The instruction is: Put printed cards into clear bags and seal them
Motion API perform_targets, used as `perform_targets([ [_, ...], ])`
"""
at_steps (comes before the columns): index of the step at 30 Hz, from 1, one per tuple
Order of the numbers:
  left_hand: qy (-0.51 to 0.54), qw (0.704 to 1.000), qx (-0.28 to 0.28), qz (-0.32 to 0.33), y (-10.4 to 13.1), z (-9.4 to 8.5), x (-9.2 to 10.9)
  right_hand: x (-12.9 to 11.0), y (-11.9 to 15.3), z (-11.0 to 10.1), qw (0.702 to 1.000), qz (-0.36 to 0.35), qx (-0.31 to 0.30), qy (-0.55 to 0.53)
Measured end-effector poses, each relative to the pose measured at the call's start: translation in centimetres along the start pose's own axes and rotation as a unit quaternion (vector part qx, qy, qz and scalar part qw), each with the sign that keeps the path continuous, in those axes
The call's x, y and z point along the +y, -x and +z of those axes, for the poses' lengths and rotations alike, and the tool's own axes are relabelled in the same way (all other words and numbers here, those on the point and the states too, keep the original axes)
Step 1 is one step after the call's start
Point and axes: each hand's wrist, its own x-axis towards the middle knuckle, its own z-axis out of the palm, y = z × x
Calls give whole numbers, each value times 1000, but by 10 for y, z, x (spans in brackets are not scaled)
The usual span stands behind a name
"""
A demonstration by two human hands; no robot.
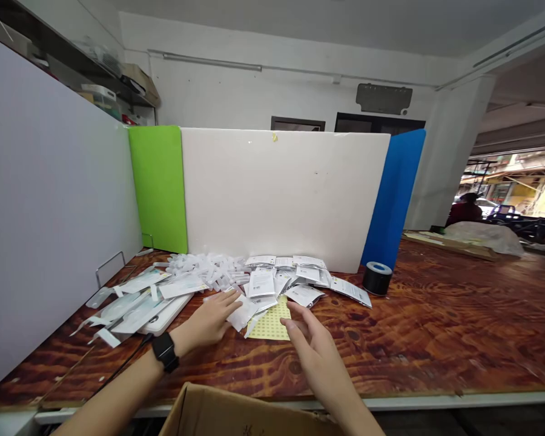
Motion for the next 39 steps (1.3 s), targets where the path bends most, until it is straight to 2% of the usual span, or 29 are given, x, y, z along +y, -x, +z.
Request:
perform_targets([
  [3,20,1000,-18,2,-2,18,-1,2,3,7,1000,9,-4,18],
  [7,56,997,6,-43,-2,33,-1,12,8,11,996,5,-25,82],
  [10,112,991,36,-61,5,24,4,21,7,10,991,-2,-50,124],
  [13,194,974,84,-86,11,0,12,26,3,11,991,-14,-40,130],
  [16,302,939,122,-111,9,-32,25,24,2,14,990,-45,13,132],
  [18,387,908,117,-107,4,-50,39,18,3,16,989,-85,24,118],
  [20,469,873,93,-92,-2,-62,55,11,4,16,992,-106,-6,73],
  [22,538,836,71,-83,-6,-68,73,4,7,15,994,-95,-46,22],
  [24,584,805,62,-88,-8,-71,90,-2,10,13,995,-85,-59,-9],
  [29,694,709,68,-105,-9,-72,118,-10,15,4,994,-99,-3,-41],
  [31,706,698,72,-96,-7,-72,123,-11,16,-2,992,-126,7,-25],
  [34,695,706,97,-93,-3,-68,129,-11,17,-13,984,-178,-16,20],
  [36,713,682,114,-113,0,-66,132,-10,17,-18,981,-192,-25,23],
  [39,749,630,130,-161,3,-65,136,-7,17,-21,982,-186,-31,8],
])
